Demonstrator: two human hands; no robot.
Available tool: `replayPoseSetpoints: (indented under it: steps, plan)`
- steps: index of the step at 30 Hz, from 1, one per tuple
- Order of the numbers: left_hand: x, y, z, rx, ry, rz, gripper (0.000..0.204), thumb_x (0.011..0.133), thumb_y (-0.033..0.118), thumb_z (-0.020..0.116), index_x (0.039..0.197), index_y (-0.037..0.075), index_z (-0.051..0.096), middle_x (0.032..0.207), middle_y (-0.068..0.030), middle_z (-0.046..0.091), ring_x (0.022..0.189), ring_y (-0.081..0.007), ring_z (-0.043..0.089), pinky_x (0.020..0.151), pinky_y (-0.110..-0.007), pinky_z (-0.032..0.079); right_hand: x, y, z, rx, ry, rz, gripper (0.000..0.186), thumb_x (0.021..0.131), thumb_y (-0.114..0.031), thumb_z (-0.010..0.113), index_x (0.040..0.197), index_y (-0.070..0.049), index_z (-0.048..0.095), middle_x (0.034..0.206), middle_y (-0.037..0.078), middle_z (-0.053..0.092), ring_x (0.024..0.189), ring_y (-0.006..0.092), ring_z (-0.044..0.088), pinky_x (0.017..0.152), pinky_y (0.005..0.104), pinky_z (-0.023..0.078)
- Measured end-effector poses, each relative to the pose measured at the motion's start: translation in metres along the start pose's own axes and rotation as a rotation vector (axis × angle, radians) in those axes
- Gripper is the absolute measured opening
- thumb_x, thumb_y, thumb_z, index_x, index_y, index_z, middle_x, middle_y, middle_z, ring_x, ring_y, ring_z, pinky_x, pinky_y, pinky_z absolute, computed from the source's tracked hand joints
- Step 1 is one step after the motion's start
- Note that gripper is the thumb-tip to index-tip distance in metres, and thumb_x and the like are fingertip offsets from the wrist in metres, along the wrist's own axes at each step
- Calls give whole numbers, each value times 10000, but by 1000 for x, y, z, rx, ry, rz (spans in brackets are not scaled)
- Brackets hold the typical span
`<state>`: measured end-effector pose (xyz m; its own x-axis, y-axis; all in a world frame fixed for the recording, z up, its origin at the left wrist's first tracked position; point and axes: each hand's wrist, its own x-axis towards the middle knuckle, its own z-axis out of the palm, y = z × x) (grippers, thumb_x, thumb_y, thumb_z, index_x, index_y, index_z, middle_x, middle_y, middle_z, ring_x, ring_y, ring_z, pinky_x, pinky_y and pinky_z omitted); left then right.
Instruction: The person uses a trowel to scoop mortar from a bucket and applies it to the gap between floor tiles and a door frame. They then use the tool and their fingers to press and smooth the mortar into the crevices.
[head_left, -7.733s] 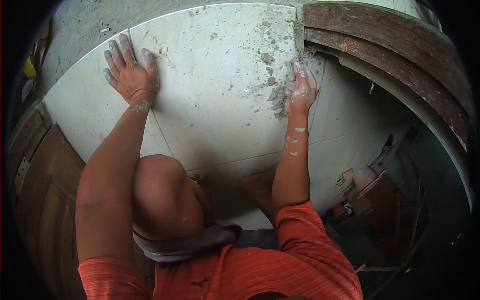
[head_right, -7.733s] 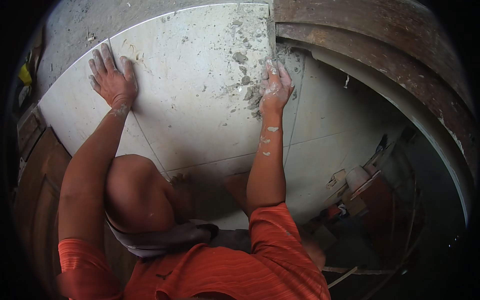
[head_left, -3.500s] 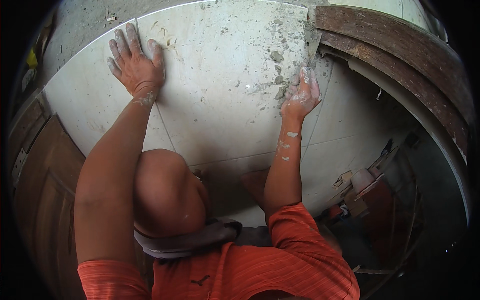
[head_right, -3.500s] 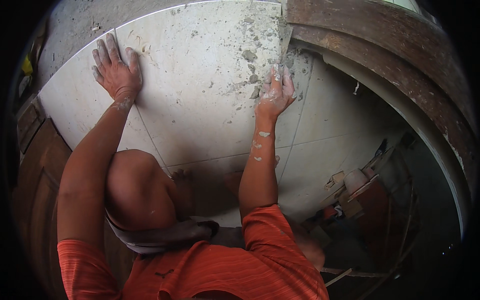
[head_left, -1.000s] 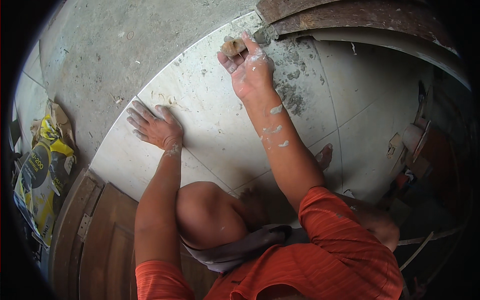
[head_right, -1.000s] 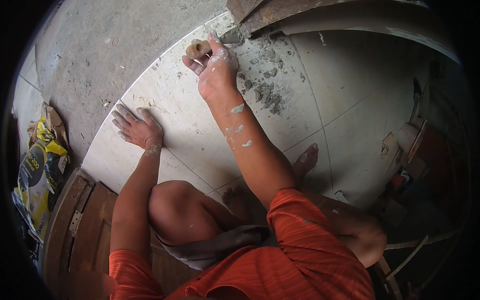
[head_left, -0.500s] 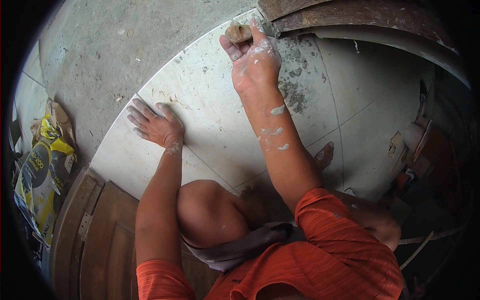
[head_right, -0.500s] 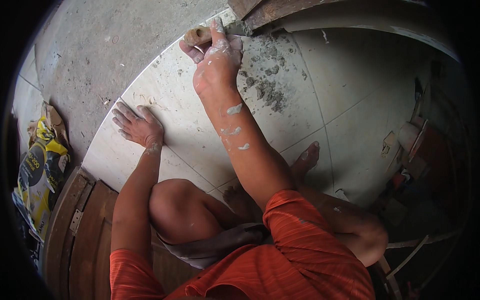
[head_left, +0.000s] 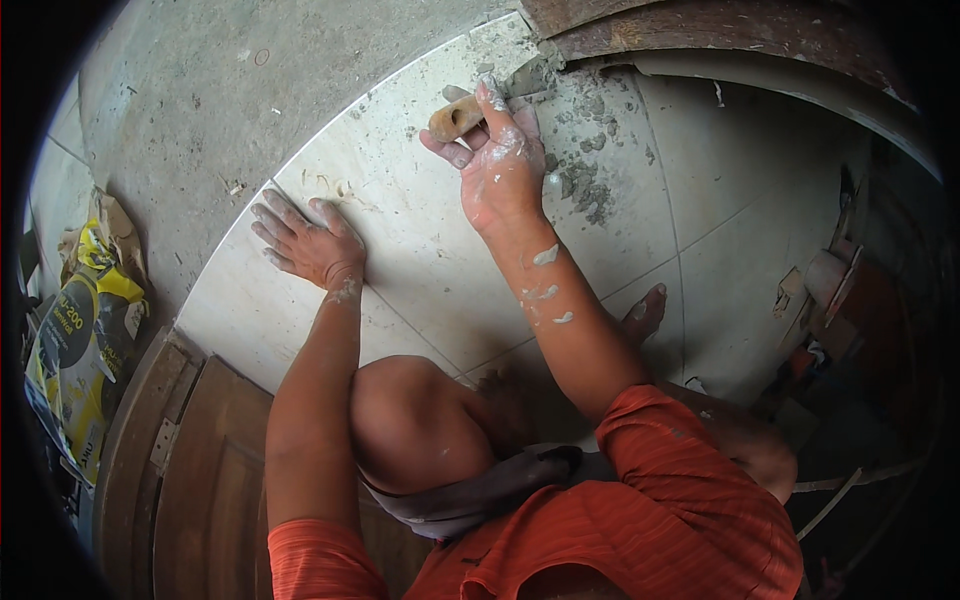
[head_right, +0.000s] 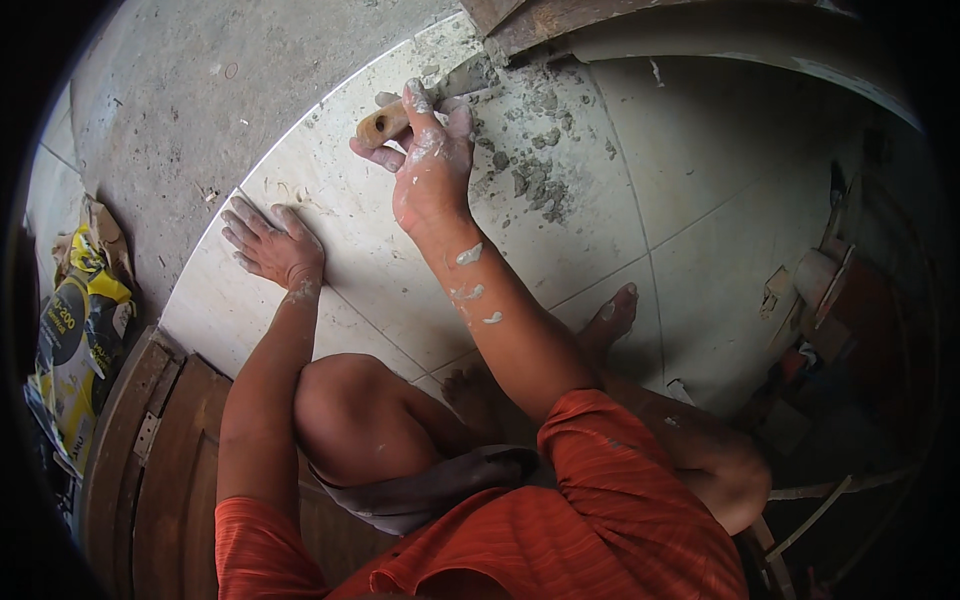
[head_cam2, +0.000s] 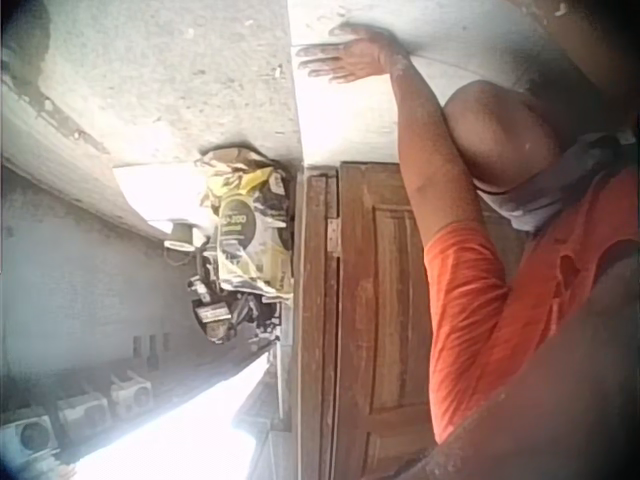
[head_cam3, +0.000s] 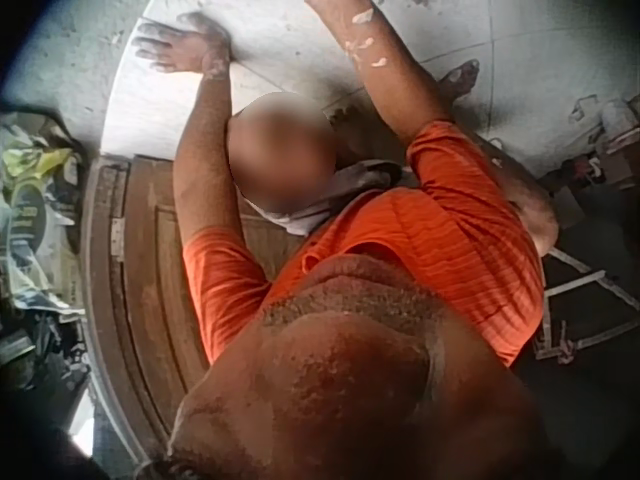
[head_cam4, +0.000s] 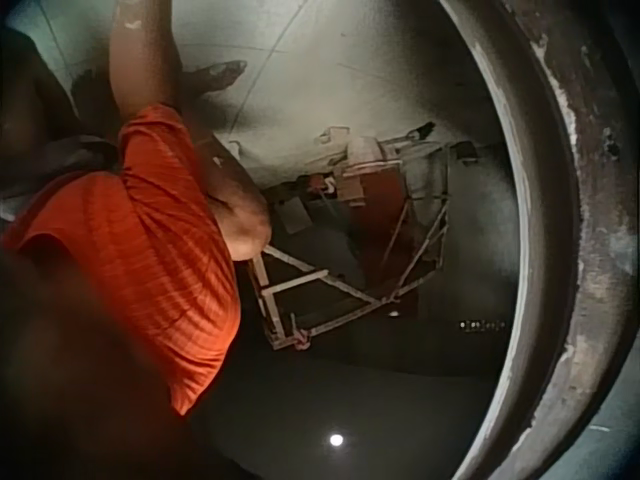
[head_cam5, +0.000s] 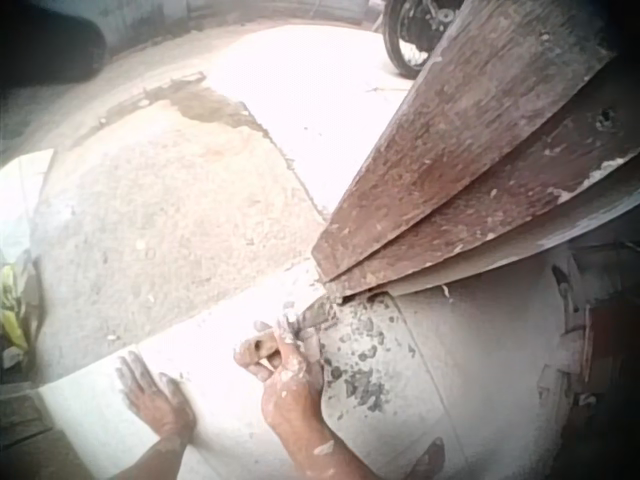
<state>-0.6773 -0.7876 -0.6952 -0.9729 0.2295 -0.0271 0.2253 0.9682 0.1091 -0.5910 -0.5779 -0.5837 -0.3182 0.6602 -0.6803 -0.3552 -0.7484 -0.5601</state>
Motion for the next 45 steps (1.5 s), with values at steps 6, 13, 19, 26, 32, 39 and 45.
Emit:
replayPoseSetpoints:
  steps: [6,13,19,26,32,39,45]
  plan:
    - [-1,-1,3,4,3,6,768,1024,546,430,1680,221,197,1755,-88,127,1613,-329,79,1270,-568,68,31,-5,-9,2,33,62,293,1032,-235,652,1229,-41,555,1140,148,648,1002,256,669,895,514,621]
    - [0,0,-1,2,-8,-1,791,1004,543,455,1681,233,191,1755,-90,126,1614,-330,73,1277,-557,52,28,-15,-10,-40,55,-28,244,1023,-207,669,1184,-54,570,1075,122,656,938,237,677,851,485,629]
    - [2,-2,0,-19,-19,-14,824,975,543,488,1681,234,196,1756,-86,120,1615,-332,63,1284,-547,37,18,-18,-4,-28,61,-40,246,1011,-190,683,1183,-65,560,1058,121,660,926,229,678,818,476,636]
    - [1,-1,0,-14,-29,-17,827,974,559,476,1680,231,198,1757,-84,118,1615,-332,63,1285,-545,37,7,-26,1,-37,13,-88,241,1014,-210,674,1162,-76,539,1079,134,659,935,235,676,795,473,637]
    - [0,-2,1,-19,23,15,764,1023,560,412,1677,222,208,1752,-95,140,1613,-334,78,1267,-575,64,-32,-22,-43,-195,51,48,377,1032,-249,619,1324,-110,426,1151,128,629,1003,223,645,723,445,643]
    - [0,-2,-1,-14,-17,1,799,998,543,454,1681,218,195,1753,-98,125,1615,-329,62,1282,-546,30,-8,-44,-141,-1034,168,-232,405,1025,-278,609,1331,-13,613,906,102,683,760,179,657,651,347,541]
    - [0,-1,1,-16,9,21,779,1010,516,468,1678,215,203,1747,-104,149,1610,-338,86,1276,-560,58,28,-72,-154,-1616,146,-645,408,972,-332,682,1212,-4,715,1102,253,734,974,414,714,856,445,553]
